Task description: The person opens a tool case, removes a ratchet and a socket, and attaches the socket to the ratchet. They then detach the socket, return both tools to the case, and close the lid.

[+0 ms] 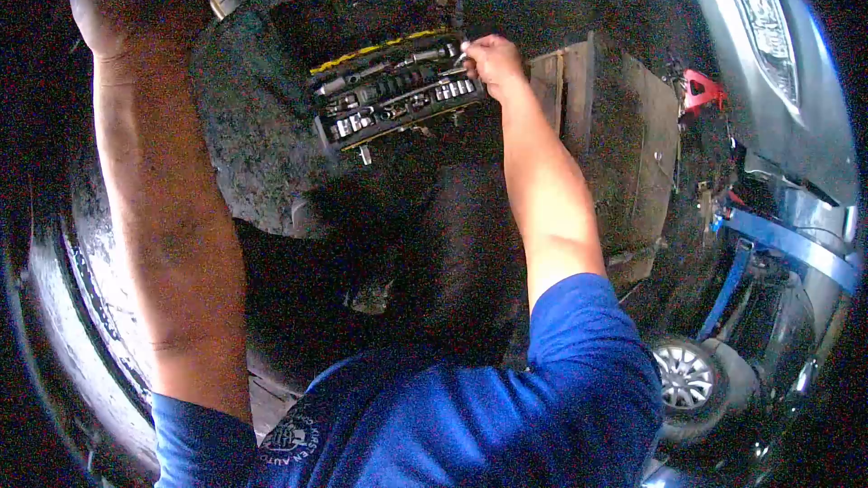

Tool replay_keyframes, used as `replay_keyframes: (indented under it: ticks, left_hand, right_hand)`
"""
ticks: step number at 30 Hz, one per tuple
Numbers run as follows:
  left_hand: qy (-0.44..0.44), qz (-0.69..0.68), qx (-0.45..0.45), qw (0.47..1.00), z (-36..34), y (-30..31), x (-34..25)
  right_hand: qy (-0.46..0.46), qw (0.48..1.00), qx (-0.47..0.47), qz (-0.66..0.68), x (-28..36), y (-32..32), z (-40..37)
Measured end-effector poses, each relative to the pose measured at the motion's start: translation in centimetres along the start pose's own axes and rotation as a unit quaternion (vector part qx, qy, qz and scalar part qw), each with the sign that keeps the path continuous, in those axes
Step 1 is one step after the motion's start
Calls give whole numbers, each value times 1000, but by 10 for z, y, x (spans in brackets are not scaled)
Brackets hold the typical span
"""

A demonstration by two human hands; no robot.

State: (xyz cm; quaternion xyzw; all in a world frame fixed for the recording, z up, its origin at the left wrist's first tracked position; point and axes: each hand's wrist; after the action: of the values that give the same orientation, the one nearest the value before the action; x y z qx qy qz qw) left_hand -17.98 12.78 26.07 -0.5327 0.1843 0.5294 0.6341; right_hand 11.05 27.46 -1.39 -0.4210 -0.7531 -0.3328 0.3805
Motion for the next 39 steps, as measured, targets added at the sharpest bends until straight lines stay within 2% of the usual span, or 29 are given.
replay_keyframes:
  ticks: [7, 11, 14, 17, 22, 24, 28, 32, 34, 39]
  left_hand:
    - [6, 18, -9, 1000, -2, -8, 5]
    - [20, 11, -36, 999, -2, -11, 5]
    - [21, 13, 9, 1000, -3, -9, 3]
    - [37, -9, -40, 998, 1, -11, 3]
    - [20, 0, -24, 1000, -3, -11, 6]
    - [25, -8, -24, 999, -3, -10, 5]
    - [14, 4, 6, 1000, -9, -16, 0]
    - [27, -29, 9, 999, -1, -9, 2]
    - [65, -28, -10, 997, -5, -16, -5]
    - [25, 15, -21, 999, -5, -13, 3]
  right_hand:
    - [-46, 996, 73, -34, -28, -20, -18]
    - [-38, 995, 81, -41, -36, -31, -20]
    - [-63, 986, 87, -124, -40, -36, -23]
    - [-79, 974, 102, -184, -45, -38, -22]
    - [-92, 981, 82, -149, -56, -37, -18]
    - [-99, 984, 18, -149, -56, -34, -20]
    - [-77, 993, -10, -92, -56, -31, -23]
    - [-112, 987, 30, -110, -53, -37, -27]
    - [-113, 982, 64, -135, -53, -43, -27]
    - [-134, 976, 104, -134, -42, -58, -36]
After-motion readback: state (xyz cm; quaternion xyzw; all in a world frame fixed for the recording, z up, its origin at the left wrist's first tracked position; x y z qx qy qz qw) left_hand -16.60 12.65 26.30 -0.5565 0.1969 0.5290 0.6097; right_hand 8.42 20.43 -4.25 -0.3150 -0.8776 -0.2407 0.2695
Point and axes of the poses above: each hand's wrist, its own z-axis towards the middle knuckle, its own y-axis out of the back of the hand, x = y × z, and after that the axes turned 11 degrees about x, right-handed
